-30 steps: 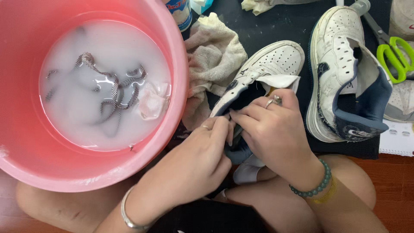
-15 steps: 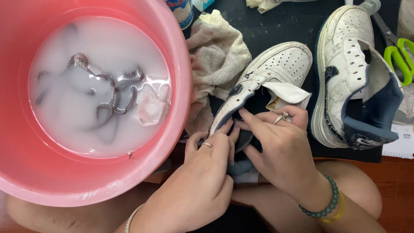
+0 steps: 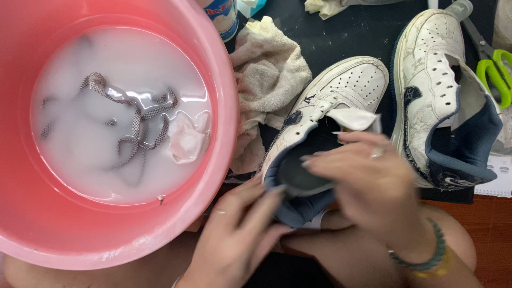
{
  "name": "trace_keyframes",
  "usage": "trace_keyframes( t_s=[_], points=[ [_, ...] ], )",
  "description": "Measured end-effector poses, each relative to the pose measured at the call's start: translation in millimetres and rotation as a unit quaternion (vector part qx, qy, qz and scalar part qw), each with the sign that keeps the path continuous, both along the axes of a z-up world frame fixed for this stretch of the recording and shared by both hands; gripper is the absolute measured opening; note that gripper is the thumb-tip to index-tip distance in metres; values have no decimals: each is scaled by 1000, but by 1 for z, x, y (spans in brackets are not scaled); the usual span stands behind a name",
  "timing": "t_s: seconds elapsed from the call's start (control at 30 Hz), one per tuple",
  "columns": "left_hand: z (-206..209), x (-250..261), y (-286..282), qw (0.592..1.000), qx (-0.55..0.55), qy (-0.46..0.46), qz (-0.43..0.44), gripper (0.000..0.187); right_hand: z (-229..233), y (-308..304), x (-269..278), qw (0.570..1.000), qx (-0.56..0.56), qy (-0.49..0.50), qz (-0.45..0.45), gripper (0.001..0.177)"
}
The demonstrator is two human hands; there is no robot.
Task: The person removes the laces and insoles from a pair of sneakers, puts them into a pink basin of soapy water, and then wipes the interior of the shoes with a cloth.
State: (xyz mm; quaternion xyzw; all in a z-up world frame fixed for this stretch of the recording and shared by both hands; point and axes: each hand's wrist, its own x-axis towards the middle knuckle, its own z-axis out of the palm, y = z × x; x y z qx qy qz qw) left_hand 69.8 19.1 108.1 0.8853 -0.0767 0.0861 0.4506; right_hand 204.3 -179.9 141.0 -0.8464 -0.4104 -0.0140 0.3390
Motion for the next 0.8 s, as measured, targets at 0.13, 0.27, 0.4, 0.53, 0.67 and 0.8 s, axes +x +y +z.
trace_keyframes(
  t_s=[0.13, 0.27, 0.4, 0.53, 0.67, 0.8],
  points=[
    [-14, -8, -1, 999, 14, 34, -3, 62, 5, -11, 9, 992, 80, 65, -73, 23],
    [-19, -4, -9, 995, 41, -86, -25, 54, 4, -7, 10, 996, 88, 25, -20, 20],
    [-22, 2, -16, 992, 40, -91, -80, 39, 8, -2, 2, 996, 85, 30, -12, 18],
    [-23, 3, -19, 992, 38, -83, -82, 29, 12, -11, -1, 989, 118, 77, -36, 20],
    [-21, 3, -20, 993, 61, -75, -72, 29, 11, -13, -4, 984, 156, 81, -40, 16],
    [-17, 9, -23, 992, 77, -71, -70, 28, 15, -13, -6, 988, 141, 68, -14, 13]
  ],
)
